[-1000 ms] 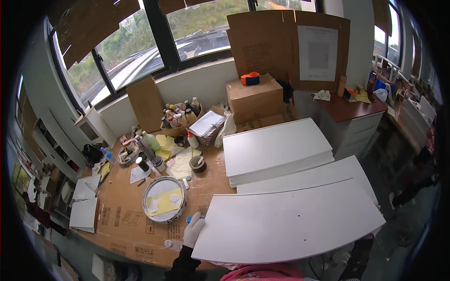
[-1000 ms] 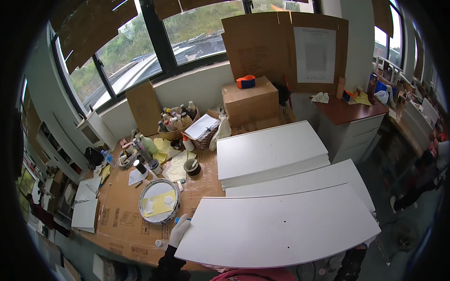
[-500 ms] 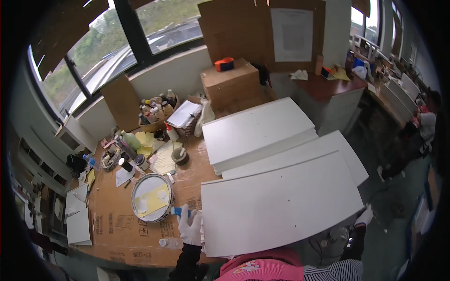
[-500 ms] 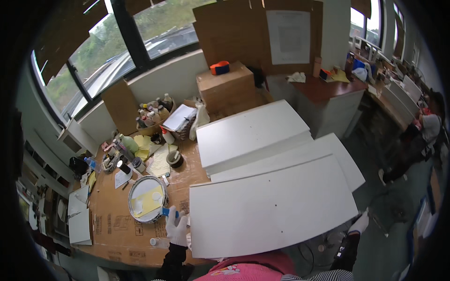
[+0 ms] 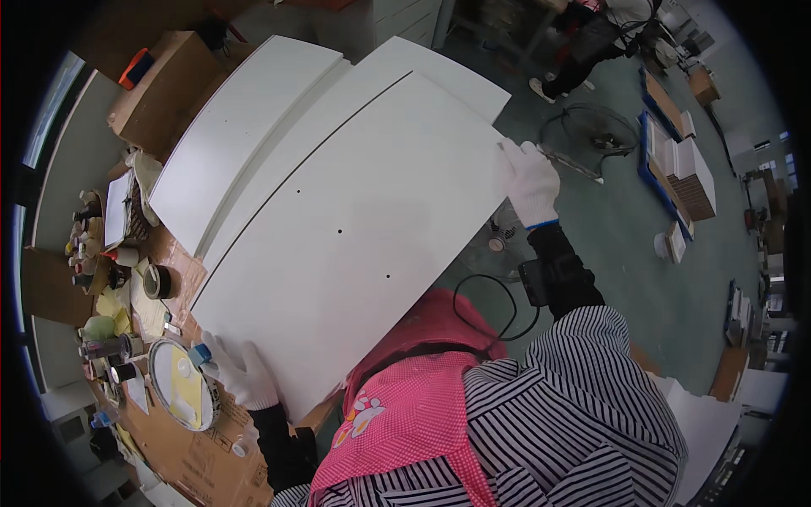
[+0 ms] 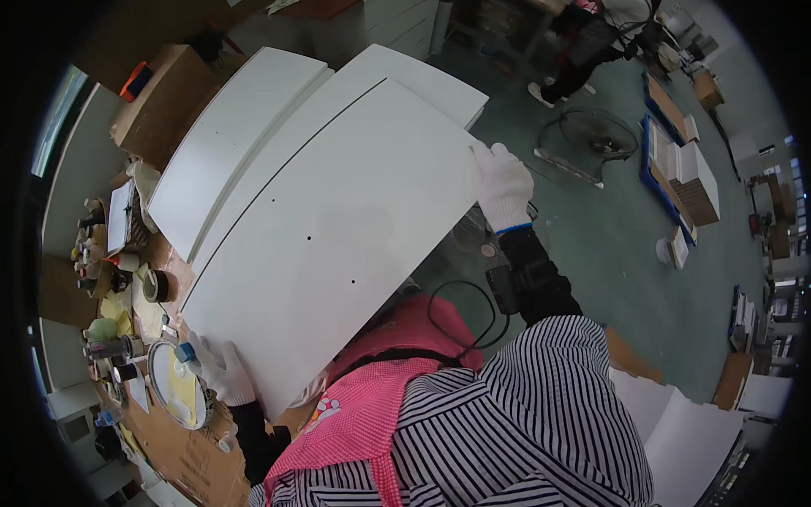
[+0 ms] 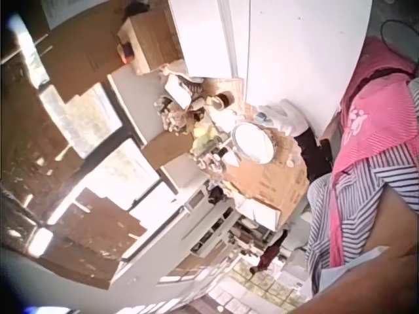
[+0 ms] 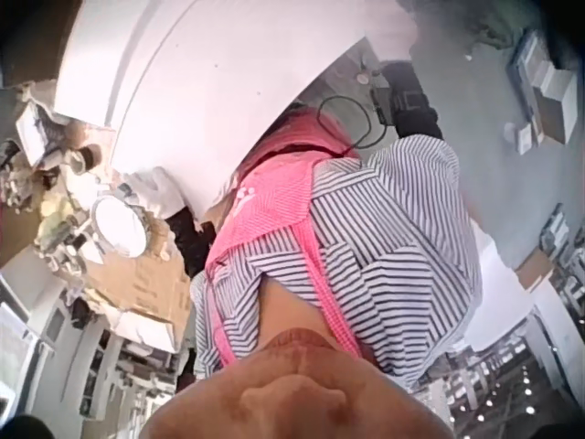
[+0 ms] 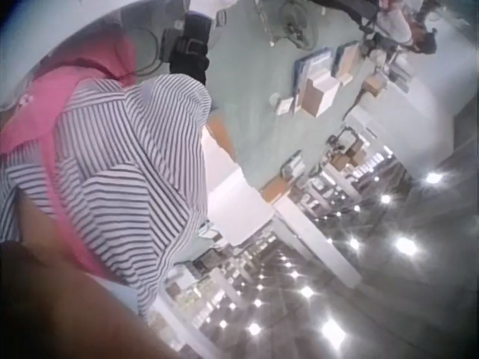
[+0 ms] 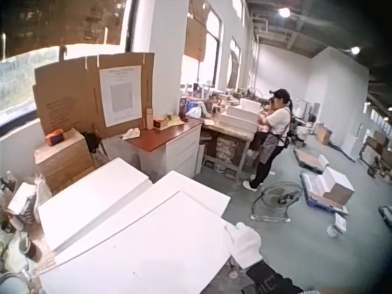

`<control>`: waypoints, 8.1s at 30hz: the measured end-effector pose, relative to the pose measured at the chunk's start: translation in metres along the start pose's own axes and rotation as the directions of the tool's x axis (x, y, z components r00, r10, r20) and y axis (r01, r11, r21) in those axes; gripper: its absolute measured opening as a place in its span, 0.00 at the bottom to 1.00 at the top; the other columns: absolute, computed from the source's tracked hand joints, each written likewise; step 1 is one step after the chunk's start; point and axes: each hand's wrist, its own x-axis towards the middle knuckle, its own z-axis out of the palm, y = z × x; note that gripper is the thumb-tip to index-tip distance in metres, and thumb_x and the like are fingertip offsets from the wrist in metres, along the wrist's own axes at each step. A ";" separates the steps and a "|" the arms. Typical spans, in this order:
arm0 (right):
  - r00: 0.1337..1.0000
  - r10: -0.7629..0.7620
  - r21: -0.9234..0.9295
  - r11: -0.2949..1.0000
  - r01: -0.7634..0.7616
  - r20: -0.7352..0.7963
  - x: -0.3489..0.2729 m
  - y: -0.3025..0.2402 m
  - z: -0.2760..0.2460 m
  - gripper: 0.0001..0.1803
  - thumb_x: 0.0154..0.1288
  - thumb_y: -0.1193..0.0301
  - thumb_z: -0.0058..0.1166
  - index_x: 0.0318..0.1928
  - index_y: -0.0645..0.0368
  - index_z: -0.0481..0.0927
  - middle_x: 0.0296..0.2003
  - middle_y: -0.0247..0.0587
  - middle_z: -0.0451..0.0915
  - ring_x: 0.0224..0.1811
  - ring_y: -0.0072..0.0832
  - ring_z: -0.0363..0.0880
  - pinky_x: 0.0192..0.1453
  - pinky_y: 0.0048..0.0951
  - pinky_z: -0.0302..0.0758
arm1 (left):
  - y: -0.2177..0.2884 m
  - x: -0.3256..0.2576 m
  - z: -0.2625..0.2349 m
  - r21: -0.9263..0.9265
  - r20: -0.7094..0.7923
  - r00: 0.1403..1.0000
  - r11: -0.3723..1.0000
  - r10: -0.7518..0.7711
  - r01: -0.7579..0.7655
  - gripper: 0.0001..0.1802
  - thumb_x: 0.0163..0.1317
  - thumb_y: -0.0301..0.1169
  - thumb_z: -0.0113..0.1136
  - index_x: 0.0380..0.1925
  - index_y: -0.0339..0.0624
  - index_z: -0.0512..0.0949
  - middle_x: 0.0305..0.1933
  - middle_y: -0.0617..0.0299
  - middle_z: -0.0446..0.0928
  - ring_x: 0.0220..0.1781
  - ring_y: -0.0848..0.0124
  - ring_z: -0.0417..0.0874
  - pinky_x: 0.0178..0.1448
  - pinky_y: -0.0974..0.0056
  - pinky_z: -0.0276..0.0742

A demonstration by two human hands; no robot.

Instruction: Use a scraper and a sanding block to clean the edges and surfaces of white furniture panels.

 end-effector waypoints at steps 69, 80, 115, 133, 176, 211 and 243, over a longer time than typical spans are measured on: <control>0.639 -0.752 0.526 0.482 0.701 -0.163 0.020 -0.355 0.070 0.12 0.67 0.73 0.45 0.47 0.63 0.77 0.29 0.47 0.78 0.28 0.43 0.78 0.29 0.41 0.76 | -0.005 -0.030 0.000 0.251 -0.106 0.992 0.964 -0.065 0.090 0.38 0.62 0.20 0.52 0.76 0.38 0.60 0.82 0.36 0.45 0.82 0.46 0.54 0.77 0.56 0.63; 0.866 -0.379 0.294 0.830 0.474 -0.327 0.217 -0.126 0.180 0.13 0.69 0.63 0.49 0.46 0.53 0.81 0.34 0.48 0.83 0.38 0.48 0.82 0.42 0.47 0.78 | 0.034 -0.010 0.012 0.306 -0.073 0.996 0.949 -0.056 0.076 0.42 0.61 0.22 0.59 0.77 0.46 0.60 0.81 0.38 0.51 0.79 0.46 0.61 0.73 0.54 0.70; 0.459 -0.887 0.678 0.309 0.667 -0.048 -0.035 -0.462 0.025 0.07 0.65 0.72 0.49 0.37 0.56 0.81 0.36 0.46 0.85 0.38 0.47 0.85 0.39 0.46 0.82 | 0.017 -0.020 0.009 0.185 -0.306 0.927 0.942 -0.216 0.281 0.42 0.62 0.27 0.63 0.76 0.46 0.60 0.74 0.34 0.57 0.68 0.42 0.74 0.69 0.49 0.73; 0.383 -0.915 0.624 0.373 0.687 0.126 -0.088 -0.521 -0.012 0.08 0.65 0.66 0.53 0.41 0.53 0.80 0.37 0.46 0.85 0.38 0.48 0.86 0.42 0.48 0.81 | 0.021 -0.015 0.009 0.114 -0.215 0.920 0.928 -0.327 0.356 0.39 0.66 0.31 0.61 0.76 0.45 0.59 0.71 0.30 0.58 0.51 0.38 0.83 0.55 0.50 0.81; 0.271 -0.959 0.770 0.112 0.629 -0.082 -0.056 -0.362 -0.003 0.17 0.68 0.66 0.57 0.57 0.46 0.84 0.38 0.40 0.85 0.37 0.41 0.85 0.40 0.39 0.82 | 0.215 -0.047 -0.141 -0.533 0.641 0.550 -0.204 0.535 0.821 0.55 0.54 0.47 0.76 0.74 0.30 0.57 0.66 0.38 0.72 0.62 0.54 0.82 0.68 0.53 0.77; -0.299 -0.853 0.548 -0.508 0.664 -0.429 -0.080 -0.433 -0.019 0.19 0.65 0.68 0.58 0.57 0.44 0.82 0.26 0.39 0.77 0.25 0.39 0.80 0.27 0.40 0.78 | 0.027 -0.117 -0.024 -0.785 0.102 0.697 0.373 -0.710 0.494 0.45 0.69 0.34 0.61 0.77 0.27 0.48 0.75 0.37 0.59 0.73 0.57 0.70 0.71 0.57 0.71; -0.060 -0.959 0.594 -0.221 0.774 -0.279 -0.087 -0.402 -0.026 0.18 0.63 0.69 0.56 0.54 0.45 0.83 0.27 0.37 0.78 0.25 0.37 0.82 0.27 0.38 0.78 | 0.008 -0.124 0.011 -0.708 0.151 0.759 0.466 -0.634 0.530 0.53 0.53 0.34 0.70 0.78 0.42 0.54 0.69 0.41 0.67 0.65 0.59 0.78 0.67 0.59 0.76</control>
